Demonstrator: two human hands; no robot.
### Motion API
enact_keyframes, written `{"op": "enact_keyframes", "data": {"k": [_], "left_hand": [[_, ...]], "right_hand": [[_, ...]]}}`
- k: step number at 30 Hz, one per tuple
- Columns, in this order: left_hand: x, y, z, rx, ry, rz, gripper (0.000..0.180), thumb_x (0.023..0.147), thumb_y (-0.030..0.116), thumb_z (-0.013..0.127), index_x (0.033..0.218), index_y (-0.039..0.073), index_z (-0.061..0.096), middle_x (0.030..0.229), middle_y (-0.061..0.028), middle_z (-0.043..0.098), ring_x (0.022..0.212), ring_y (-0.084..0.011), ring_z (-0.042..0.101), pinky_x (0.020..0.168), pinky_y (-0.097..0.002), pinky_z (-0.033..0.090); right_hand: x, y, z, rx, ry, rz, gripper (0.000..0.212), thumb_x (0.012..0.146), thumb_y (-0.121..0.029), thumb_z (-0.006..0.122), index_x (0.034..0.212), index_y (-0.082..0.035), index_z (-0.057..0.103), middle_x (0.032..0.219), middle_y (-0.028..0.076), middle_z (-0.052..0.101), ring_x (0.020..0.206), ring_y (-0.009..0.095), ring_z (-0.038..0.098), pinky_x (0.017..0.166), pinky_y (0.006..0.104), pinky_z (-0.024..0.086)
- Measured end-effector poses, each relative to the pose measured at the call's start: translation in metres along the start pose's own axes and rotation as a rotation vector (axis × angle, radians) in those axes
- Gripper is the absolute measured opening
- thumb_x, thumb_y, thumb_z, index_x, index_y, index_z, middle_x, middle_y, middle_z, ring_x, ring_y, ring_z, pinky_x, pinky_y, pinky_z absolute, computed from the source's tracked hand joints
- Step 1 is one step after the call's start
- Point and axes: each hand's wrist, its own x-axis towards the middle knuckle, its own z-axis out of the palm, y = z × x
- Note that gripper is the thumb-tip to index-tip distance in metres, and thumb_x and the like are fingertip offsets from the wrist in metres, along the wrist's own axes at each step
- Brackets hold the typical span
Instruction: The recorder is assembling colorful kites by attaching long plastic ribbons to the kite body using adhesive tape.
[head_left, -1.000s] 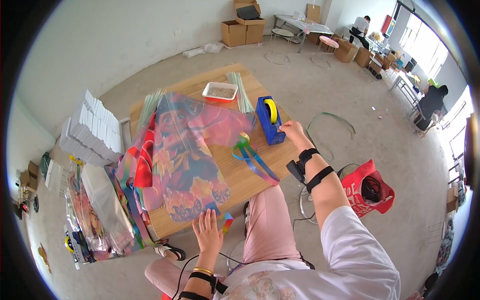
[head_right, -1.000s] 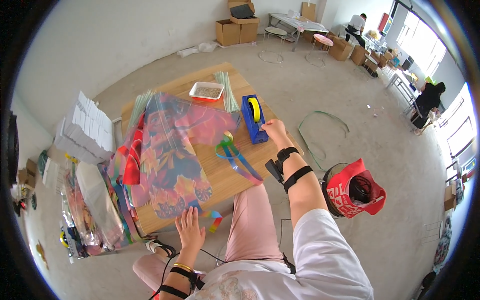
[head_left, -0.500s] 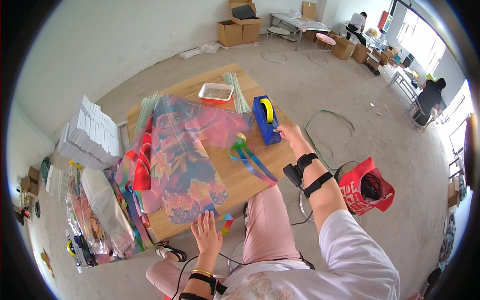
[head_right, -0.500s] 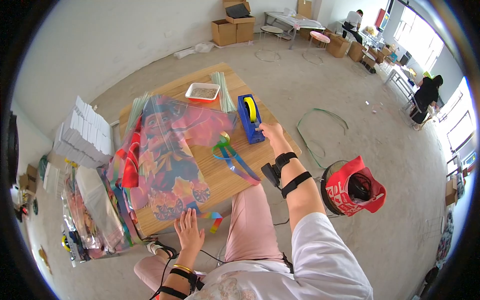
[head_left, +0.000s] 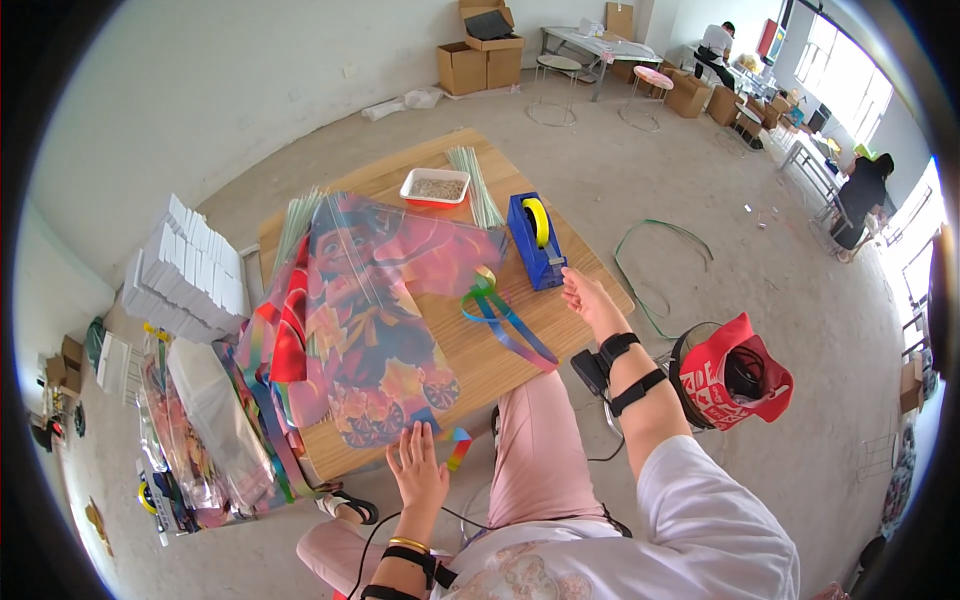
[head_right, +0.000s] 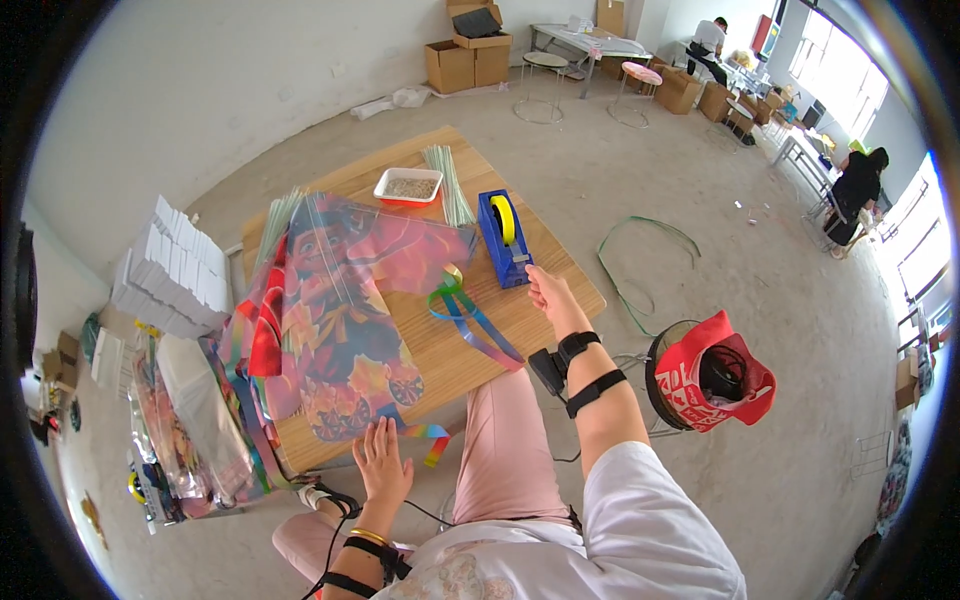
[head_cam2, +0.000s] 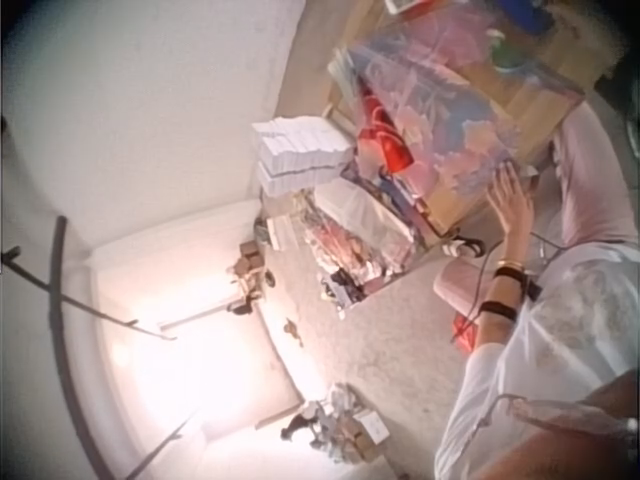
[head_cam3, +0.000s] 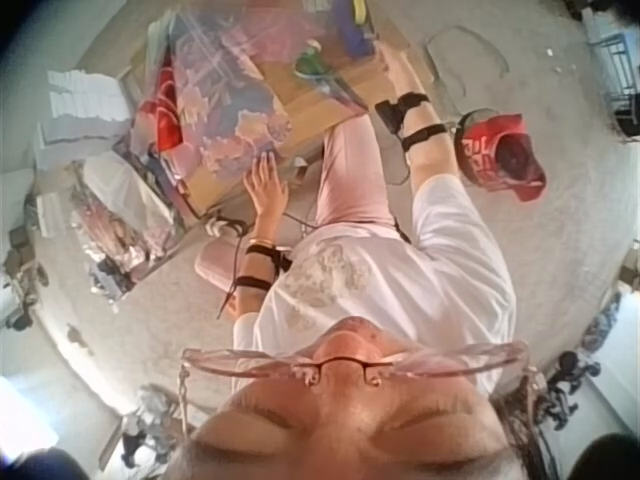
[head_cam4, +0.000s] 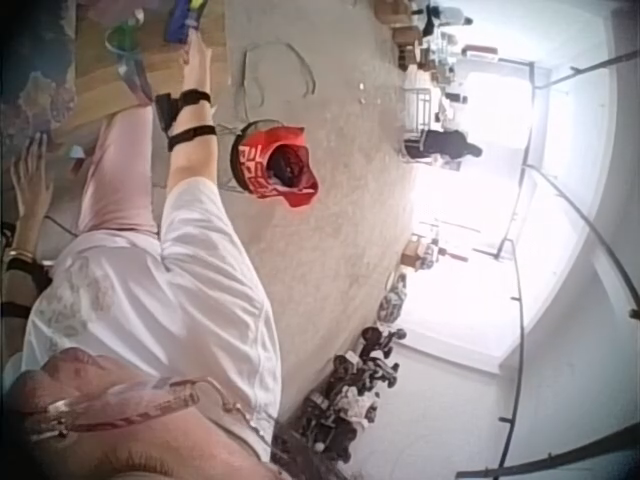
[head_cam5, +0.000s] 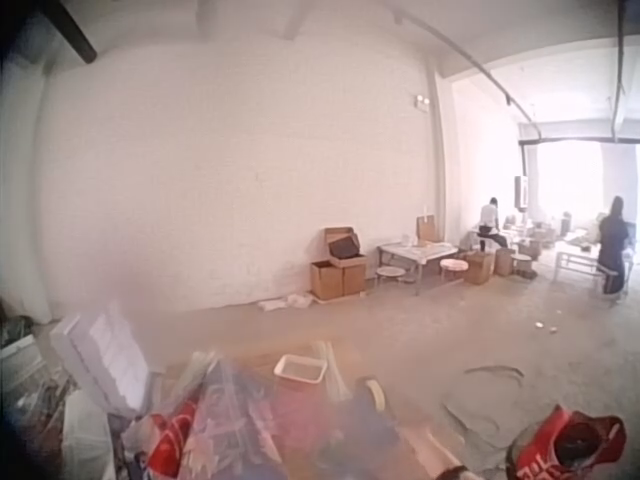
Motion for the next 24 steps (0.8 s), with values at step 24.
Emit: {"op": "enact_keyframes", "data": {"k": [24], "left_hand": [[-0.002,-0.001,0.003,-0.002,-0.013,-0.01,0.094,0.076,0.032,0.072,0.153,0.008,0.022,0.155,-0.0081,0.026,0.143,-0.0305,0.024,0.116,-0.0563,0.013]], "right_hand": [[0.001,0.0,0.017,0.356,-0.082,-0.12,0.015,0.083,-0.012,0.067,0.09,0.0,0.064,0.09,0.01,0.066,0.087,0.021,0.066,0.081,0.0307,0.054]]}}
